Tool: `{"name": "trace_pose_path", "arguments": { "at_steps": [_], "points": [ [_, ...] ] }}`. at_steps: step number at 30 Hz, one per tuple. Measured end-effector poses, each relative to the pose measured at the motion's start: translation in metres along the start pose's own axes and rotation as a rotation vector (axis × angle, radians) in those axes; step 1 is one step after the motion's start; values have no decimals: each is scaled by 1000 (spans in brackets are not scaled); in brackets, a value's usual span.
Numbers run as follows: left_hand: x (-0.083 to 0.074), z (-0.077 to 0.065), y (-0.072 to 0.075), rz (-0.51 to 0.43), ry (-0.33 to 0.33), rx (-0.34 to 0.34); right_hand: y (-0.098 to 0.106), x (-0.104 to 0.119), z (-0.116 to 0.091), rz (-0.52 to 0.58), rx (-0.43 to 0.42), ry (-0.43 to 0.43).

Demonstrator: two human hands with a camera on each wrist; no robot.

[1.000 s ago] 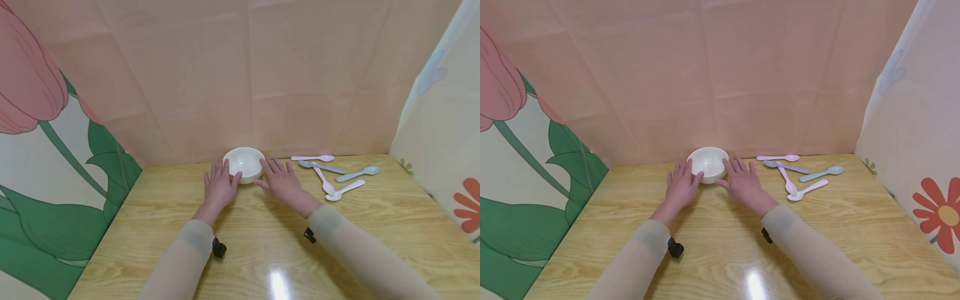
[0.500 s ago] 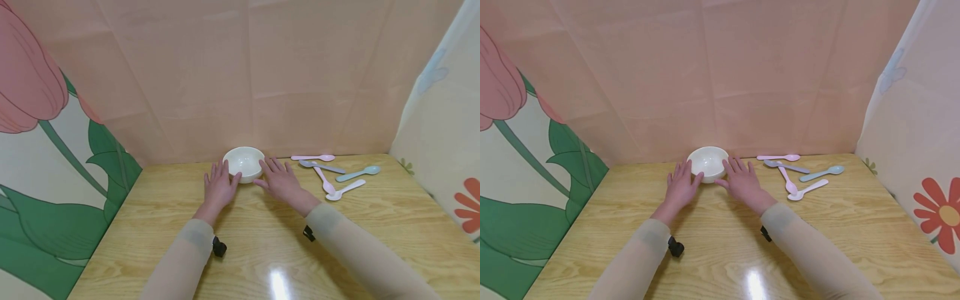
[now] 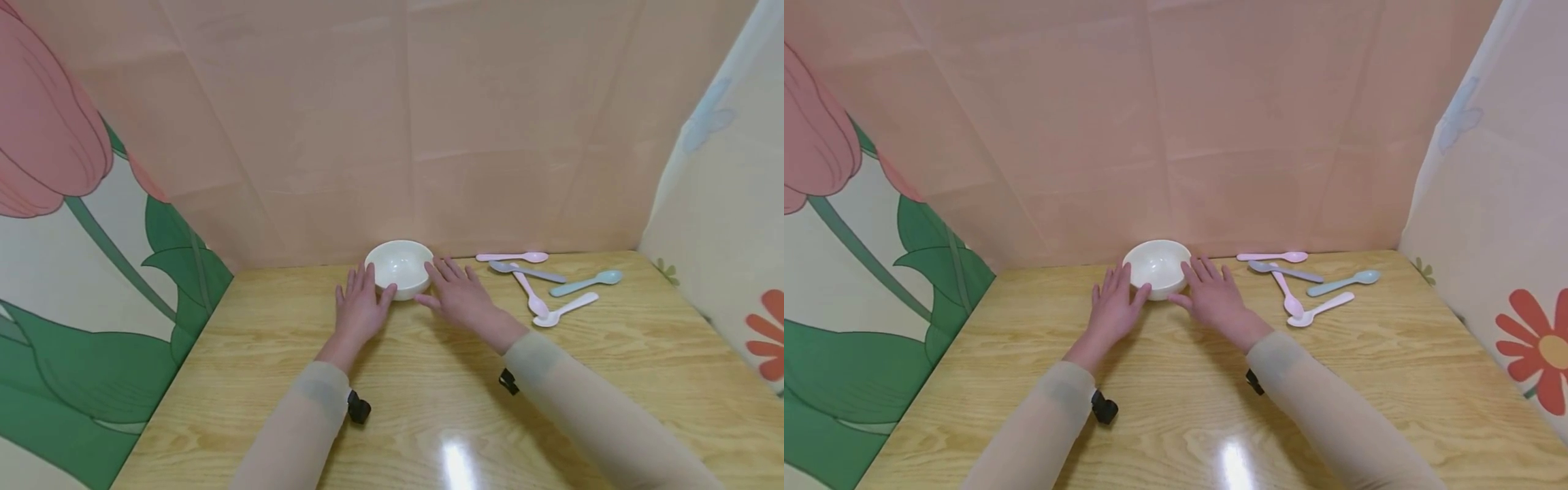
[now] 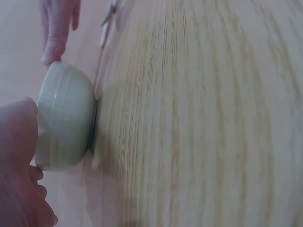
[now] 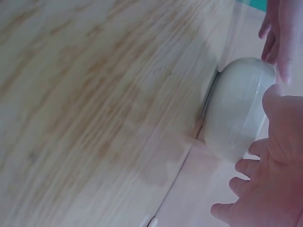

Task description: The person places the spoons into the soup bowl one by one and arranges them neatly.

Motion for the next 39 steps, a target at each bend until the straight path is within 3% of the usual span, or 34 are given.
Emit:
{"name": "trace_pose_path", "arguments": {
  "at_steps": [23, 39],
  "points": [
    [-1, -16, 0, -64, -52, -45, 6, 3, -12, -16, -15, 17],
    [-10, -46, 5, -55, -95, -38, 14, 6, -43, 13, -28, 52]
  ]
}}
Point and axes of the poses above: each hand's wrist, its own z-axis towards the middle knuckle, its own y-axis out of the back of the hand, x = y × z, the point moved 4 cm from there along z, towards the middle knuckle, and after that the axes turned 6 degrees about -z, right-handed, at the moved point
